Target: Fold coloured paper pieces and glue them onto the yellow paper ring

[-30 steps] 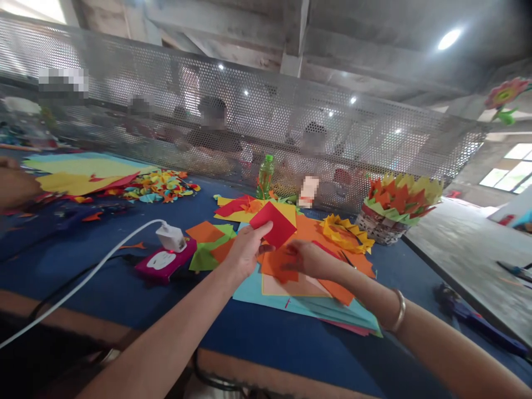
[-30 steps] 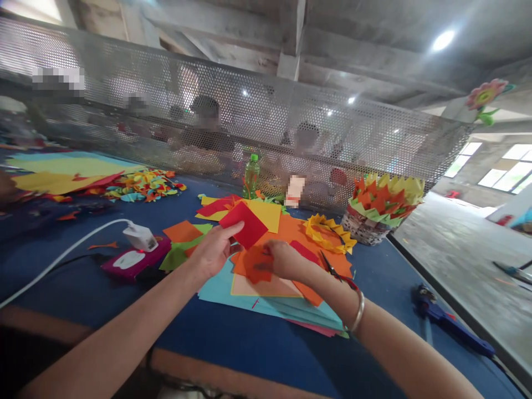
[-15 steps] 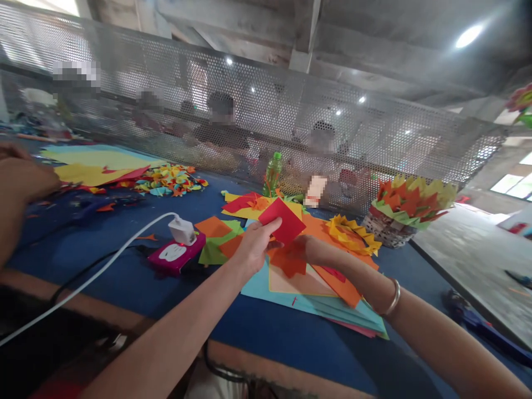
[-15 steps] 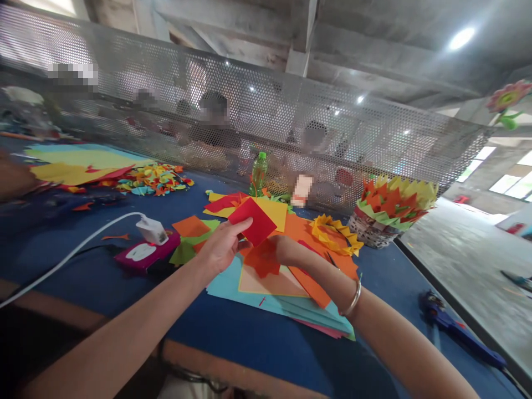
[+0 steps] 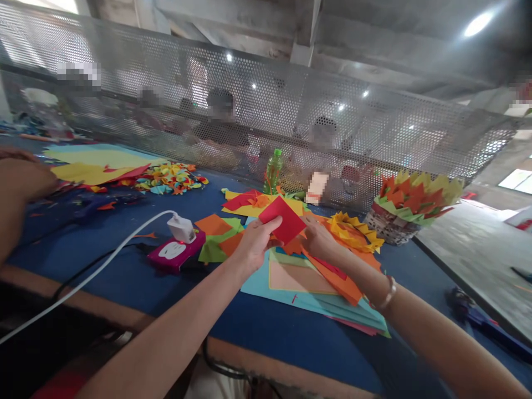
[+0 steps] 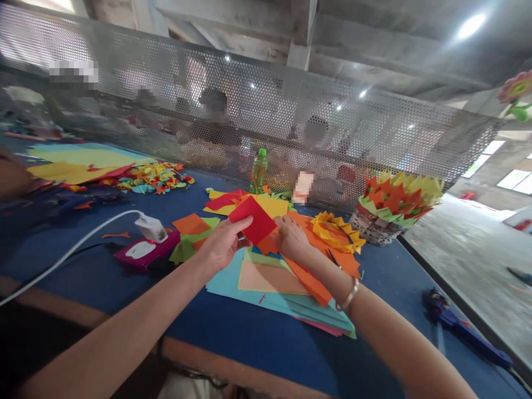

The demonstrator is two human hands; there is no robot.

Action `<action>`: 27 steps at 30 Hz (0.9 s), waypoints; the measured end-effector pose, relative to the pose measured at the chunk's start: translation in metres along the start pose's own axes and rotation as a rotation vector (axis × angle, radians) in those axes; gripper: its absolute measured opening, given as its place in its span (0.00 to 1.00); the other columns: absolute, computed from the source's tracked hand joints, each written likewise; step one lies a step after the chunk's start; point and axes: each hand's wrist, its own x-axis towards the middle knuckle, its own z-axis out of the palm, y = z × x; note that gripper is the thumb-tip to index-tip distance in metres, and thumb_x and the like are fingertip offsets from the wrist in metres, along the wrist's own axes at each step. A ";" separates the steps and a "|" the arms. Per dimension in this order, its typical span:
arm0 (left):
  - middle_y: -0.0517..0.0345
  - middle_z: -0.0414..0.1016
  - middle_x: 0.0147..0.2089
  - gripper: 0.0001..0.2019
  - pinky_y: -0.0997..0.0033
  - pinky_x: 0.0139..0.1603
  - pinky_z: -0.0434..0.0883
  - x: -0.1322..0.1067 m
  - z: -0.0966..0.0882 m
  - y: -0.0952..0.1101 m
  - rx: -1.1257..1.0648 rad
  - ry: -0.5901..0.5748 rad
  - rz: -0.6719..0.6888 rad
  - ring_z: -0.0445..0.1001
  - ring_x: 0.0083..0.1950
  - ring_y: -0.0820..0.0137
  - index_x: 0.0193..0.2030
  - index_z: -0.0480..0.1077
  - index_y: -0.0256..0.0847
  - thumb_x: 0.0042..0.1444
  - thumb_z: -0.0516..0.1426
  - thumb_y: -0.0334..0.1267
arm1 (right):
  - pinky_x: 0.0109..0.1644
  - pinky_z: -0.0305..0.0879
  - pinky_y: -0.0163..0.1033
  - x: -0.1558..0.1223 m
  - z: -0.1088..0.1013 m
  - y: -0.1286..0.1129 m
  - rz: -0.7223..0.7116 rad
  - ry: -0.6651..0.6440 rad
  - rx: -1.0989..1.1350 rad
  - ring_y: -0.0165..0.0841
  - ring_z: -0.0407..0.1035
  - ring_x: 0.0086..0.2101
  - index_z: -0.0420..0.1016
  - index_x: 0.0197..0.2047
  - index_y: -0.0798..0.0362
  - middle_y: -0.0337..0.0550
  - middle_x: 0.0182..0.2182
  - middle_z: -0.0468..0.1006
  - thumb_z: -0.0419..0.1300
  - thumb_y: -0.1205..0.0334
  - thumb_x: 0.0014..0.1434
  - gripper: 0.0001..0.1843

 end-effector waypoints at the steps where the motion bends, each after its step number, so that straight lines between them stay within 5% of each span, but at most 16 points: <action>1: 0.54 0.77 0.42 0.10 0.74 0.30 0.74 0.000 0.000 0.000 -0.004 0.000 0.003 0.76 0.34 0.73 0.47 0.73 0.35 0.63 0.60 0.39 | 0.53 0.71 0.50 -0.014 -0.004 -0.004 0.002 -0.011 0.012 0.38 0.73 0.48 0.72 0.55 0.54 0.48 0.52 0.75 0.58 0.59 0.68 0.15; 4: 0.51 0.78 0.40 0.10 0.77 0.27 0.72 0.000 0.002 0.000 -0.014 0.004 0.006 0.76 0.33 0.74 0.45 0.75 0.33 0.61 0.62 0.37 | 0.55 0.70 0.41 -0.064 -0.011 -0.021 -0.087 -0.121 0.082 0.35 0.74 0.49 0.76 0.54 0.53 0.50 0.52 0.77 0.49 0.75 0.65 0.21; 6: 0.52 0.77 0.41 0.10 0.76 0.28 0.72 0.000 0.002 0.000 -0.013 0.011 0.002 0.76 0.34 0.73 0.45 0.74 0.33 0.61 0.62 0.37 | 0.62 0.65 0.42 -0.100 -0.016 -0.036 -0.140 -0.170 0.115 0.36 0.67 0.59 0.67 0.65 0.53 0.50 0.62 0.71 0.48 0.79 0.58 0.33; 8: 0.54 0.76 0.43 0.10 0.74 0.31 0.74 0.001 0.001 -0.001 -0.002 0.014 -0.007 0.76 0.36 0.73 0.48 0.72 0.35 0.63 0.61 0.38 | 0.63 0.63 0.42 -0.131 -0.025 -0.050 -0.223 -0.229 0.225 0.37 0.65 0.61 0.67 0.65 0.54 0.48 0.62 0.72 0.48 0.80 0.52 0.38; 10: 0.54 0.76 0.44 0.11 0.70 0.35 0.76 0.002 0.001 -0.003 0.016 0.010 -0.022 0.76 0.37 0.72 0.49 0.71 0.35 0.64 0.60 0.39 | 0.49 0.70 0.34 -0.153 -0.039 -0.060 -0.312 -0.274 0.477 0.30 0.76 0.42 0.82 0.43 0.52 0.41 0.37 0.84 0.48 0.79 0.50 0.27; 12: 0.53 0.75 0.46 0.11 0.67 0.38 0.77 0.003 0.000 -0.005 0.038 -0.005 -0.035 0.76 0.40 0.70 0.49 0.71 0.36 0.64 0.59 0.40 | 0.35 0.67 0.29 -0.166 -0.053 -0.065 -0.290 -0.247 0.656 0.25 0.72 0.27 0.80 0.27 0.52 0.37 0.22 0.77 0.47 0.76 0.53 0.21; 16: 0.51 0.75 0.50 0.13 0.63 0.43 0.77 0.004 -0.001 -0.010 0.079 -0.036 -0.038 0.76 0.44 0.67 0.52 0.71 0.37 0.65 0.58 0.41 | 0.30 0.61 0.31 -0.162 -0.059 -0.053 -0.049 -0.021 0.571 0.25 0.68 0.25 0.77 0.31 0.51 0.35 0.23 0.74 0.48 0.75 0.54 0.18; 21: 0.50 0.74 0.51 0.15 0.61 0.45 0.77 0.004 -0.001 -0.012 0.133 -0.072 -0.060 0.76 0.45 0.66 0.53 0.70 0.37 0.65 0.58 0.43 | 0.47 0.67 0.38 -0.125 -0.037 -0.020 0.125 0.071 0.587 0.33 0.73 0.43 0.76 0.44 0.49 0.41 0.41 0.80 0.54 0.63 0.63 0.10; 27: 0.53 0.77 0.44 0.15 0.69 0.35 0.75 -0.003 0.004 -0.017 0.166 -0.213 -0.098 0.76 0.37 0.71 0.50 0.72 0.36 0.64 0.59 0.45 | 0.45 0.71 0.42 -0.095 -0.015 0.004 0.208 0.139 0.693 0.35 0.74 0.43 0.68 0.55 0.52 0.47 0.45 0.79 0.56 0.44 0.64 0.24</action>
